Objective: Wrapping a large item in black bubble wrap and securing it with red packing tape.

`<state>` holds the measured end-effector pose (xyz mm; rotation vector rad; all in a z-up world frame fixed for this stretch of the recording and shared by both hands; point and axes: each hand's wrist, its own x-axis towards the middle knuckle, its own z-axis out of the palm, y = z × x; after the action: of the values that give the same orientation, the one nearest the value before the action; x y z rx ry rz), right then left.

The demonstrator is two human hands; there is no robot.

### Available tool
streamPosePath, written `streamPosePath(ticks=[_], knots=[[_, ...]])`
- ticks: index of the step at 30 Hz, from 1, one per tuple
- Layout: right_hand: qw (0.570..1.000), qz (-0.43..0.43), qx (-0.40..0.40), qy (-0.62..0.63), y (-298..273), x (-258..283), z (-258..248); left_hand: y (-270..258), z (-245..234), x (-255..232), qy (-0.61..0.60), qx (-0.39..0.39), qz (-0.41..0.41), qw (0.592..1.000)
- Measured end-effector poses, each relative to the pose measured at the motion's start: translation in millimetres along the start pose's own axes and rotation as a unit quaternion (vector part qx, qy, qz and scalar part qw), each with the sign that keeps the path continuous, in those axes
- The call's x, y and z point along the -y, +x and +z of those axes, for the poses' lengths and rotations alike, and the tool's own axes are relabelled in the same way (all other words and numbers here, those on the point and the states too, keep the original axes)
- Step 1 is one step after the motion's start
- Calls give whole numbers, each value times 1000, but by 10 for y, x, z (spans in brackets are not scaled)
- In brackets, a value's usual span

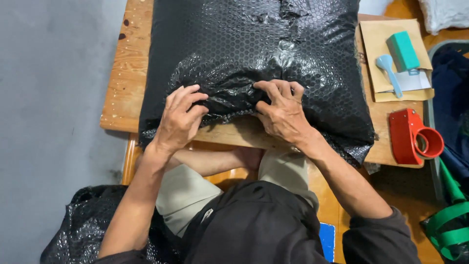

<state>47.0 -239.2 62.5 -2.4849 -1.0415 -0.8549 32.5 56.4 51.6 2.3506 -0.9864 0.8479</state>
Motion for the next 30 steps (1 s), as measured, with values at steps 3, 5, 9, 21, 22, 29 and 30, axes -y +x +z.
streamPosePath(ticks=[3,5,9,21,22,29,30], knots=[[1000,8,5,-6,33,28,-14,-37,-5,-27,0,9,12,1000],[999,31,19,17,38,19,-30,-50,20,-18,-3,18,4,1000],[998,50,33,26,71,50,-68,-12,27,-84,12,29,-7,999],[998,58,21,20,113,41,-9,20,162,-55,41,14,-43,998],[998,60,16,17,107,31,8,27,176,-57,48,12,-46,998],[998,62,-2,8,148,44,-4,56,169,-139,76,11,-2,997],[998,62,-3,8,143,48,-1,71,163,-164,77,10,-1,997]])
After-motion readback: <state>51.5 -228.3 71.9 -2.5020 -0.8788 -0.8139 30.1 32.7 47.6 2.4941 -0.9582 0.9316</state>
